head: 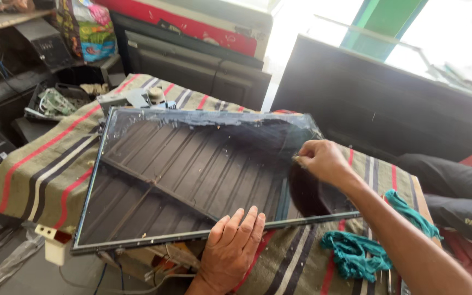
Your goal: The person peels old adhesive and foam residue off the frame of a television screen panel by hand, then wipes the panel surface with a green cloth, and continues picking remaining residue from the edges and screen.
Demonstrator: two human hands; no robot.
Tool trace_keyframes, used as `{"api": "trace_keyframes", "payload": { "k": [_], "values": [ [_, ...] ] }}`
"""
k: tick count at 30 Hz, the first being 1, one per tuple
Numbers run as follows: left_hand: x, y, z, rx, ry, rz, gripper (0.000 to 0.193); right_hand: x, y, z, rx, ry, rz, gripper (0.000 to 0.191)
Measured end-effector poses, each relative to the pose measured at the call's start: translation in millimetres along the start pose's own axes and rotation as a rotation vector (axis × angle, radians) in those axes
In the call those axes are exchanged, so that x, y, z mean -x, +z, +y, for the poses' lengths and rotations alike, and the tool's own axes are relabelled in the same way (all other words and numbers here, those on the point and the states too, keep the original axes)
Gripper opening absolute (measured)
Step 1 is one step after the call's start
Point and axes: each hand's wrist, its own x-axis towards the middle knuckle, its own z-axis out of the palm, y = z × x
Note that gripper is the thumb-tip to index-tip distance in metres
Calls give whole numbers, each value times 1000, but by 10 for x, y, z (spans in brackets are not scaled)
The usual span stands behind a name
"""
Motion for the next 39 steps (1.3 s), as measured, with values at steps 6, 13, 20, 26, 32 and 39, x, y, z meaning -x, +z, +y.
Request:
{"api": "trace_keyframes", "payload": {
  "k": [6,13,20,26,32,39],
  "values": [
    [-3,21,-11,-33,0,11,41,-70,-5,-60,-116,-212,-123,9],
    [-17,-4,-14,-33,6,46,39,-87,-7,-39,-10,-124,43,9],
    [-15,2,-10,-21,-6,40,39,-172,-46,-87,36,-57,53,10],
    [2,15,-15,-35,-9,27,39,-189,-37,-117,-3,-250,-117,9],
    [-2,29,-16,-53,-2,60,37,-338,9,-49,57,-64,23,8],
    [14,20,-4,-42,1,37,37,-387,33,-35,36,-49,-24,8]
  ]
}}
